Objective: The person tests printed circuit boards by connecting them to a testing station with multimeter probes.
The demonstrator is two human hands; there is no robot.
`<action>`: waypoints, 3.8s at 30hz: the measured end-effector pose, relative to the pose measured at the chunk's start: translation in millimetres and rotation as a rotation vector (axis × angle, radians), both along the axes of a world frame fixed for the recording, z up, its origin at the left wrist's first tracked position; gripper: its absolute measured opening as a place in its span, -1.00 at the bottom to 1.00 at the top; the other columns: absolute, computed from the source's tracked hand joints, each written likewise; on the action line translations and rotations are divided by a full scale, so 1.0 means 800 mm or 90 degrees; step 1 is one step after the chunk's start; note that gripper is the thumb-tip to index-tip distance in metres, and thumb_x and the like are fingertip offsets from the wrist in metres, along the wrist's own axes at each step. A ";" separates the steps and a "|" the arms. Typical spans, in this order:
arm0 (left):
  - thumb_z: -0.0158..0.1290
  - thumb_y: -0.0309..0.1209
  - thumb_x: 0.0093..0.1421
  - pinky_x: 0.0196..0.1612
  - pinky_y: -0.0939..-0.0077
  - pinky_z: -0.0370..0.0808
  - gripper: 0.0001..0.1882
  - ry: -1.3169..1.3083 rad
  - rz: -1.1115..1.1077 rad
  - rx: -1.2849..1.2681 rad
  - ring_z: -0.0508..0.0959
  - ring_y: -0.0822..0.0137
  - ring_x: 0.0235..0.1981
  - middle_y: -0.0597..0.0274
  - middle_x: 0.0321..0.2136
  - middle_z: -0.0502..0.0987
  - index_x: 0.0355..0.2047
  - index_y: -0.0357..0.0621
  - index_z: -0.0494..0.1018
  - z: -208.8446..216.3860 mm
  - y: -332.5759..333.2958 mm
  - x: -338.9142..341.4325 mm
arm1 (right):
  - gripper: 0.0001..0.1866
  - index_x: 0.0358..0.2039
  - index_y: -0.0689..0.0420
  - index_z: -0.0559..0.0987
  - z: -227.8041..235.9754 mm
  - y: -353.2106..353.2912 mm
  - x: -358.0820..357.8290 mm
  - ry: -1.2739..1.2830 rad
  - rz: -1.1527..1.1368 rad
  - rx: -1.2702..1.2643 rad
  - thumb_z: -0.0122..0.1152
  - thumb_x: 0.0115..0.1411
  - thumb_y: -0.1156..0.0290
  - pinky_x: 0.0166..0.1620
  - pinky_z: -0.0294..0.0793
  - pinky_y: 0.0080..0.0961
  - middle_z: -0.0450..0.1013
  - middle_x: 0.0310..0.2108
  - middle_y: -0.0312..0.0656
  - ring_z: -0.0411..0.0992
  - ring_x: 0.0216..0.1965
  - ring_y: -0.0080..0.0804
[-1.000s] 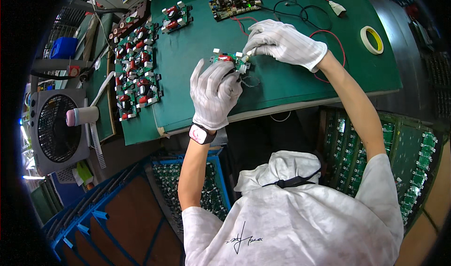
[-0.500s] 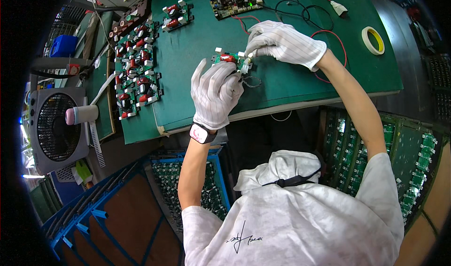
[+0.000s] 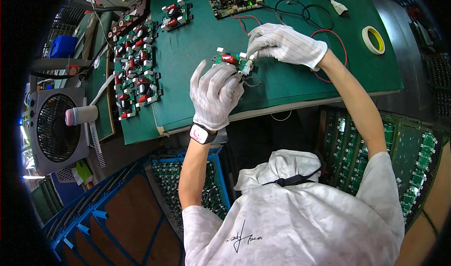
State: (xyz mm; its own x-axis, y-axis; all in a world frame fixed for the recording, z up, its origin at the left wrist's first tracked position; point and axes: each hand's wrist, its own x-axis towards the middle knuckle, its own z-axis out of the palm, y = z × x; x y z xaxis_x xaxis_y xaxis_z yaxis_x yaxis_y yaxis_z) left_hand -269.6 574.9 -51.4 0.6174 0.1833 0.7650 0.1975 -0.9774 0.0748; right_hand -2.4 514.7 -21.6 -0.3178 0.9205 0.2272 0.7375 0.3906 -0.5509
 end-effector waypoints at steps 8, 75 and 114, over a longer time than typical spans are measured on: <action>0.33 -0.49 0.03 0.29 -0.04 0.44 -0.62 -0.001 -0.001 -0.015 0.61 0.26 0.02 0.37 -0.02 0.57 -0.15 0.13 0.50 -0.002 0.001 0.001 | -0.81 -0.12 0.03 0.73 0.007 -0.003 0.000 -0.009 -0.003 -0.029 0.31 0.28 0.34 0.12 0.47 -0.29 0.55 -0.07 -0.17 0.50 0.03 -0.18; 0.32 -0.49 0.18 -0.27 0.26 0.58 -0.35 0.010 0.187 -0.175 0.62 0.14 -0.33 0.16 -0.38 0.61 0.29 0.03 0.44 0.020 -0.058 0.063 | -0.60 -0.25 0.10 0.63 -0.015 -0.048 0.050 -0.270 -0.458 0.003 0.28 0.27 -0.02 -0.22 0.60 -0.06 0.63 -0.29 -0.07 0.61 -0.24 0.03; 0.39 -0.41 0.01 -0.28 0.36 0.46 -0.66 0.009 -0.122 -0.055 0.57 0.36 -0.27 0.33 -0.10 0.59 -0.16 0.11 0.67 0.038 -0.126 0.042 | -0.54 0.15 0.12 0.51 0.062 -0.199 0.043 0.939 -0.164 0.023 0.24 0.42 0.07 -0.40 0.47 -0.82 0.56 -0.12 -0.26 0.52 -0.33 -0.62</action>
State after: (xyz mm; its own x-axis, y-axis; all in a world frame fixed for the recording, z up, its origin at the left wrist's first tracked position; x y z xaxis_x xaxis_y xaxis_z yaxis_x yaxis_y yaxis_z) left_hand -235.7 473.9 -20.9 0.6578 0.1264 0.7425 0.0102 -0.9872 0.1590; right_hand 31.9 355.6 27.9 0.3768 0.9012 0.2139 -0.4098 0.3693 -0.8340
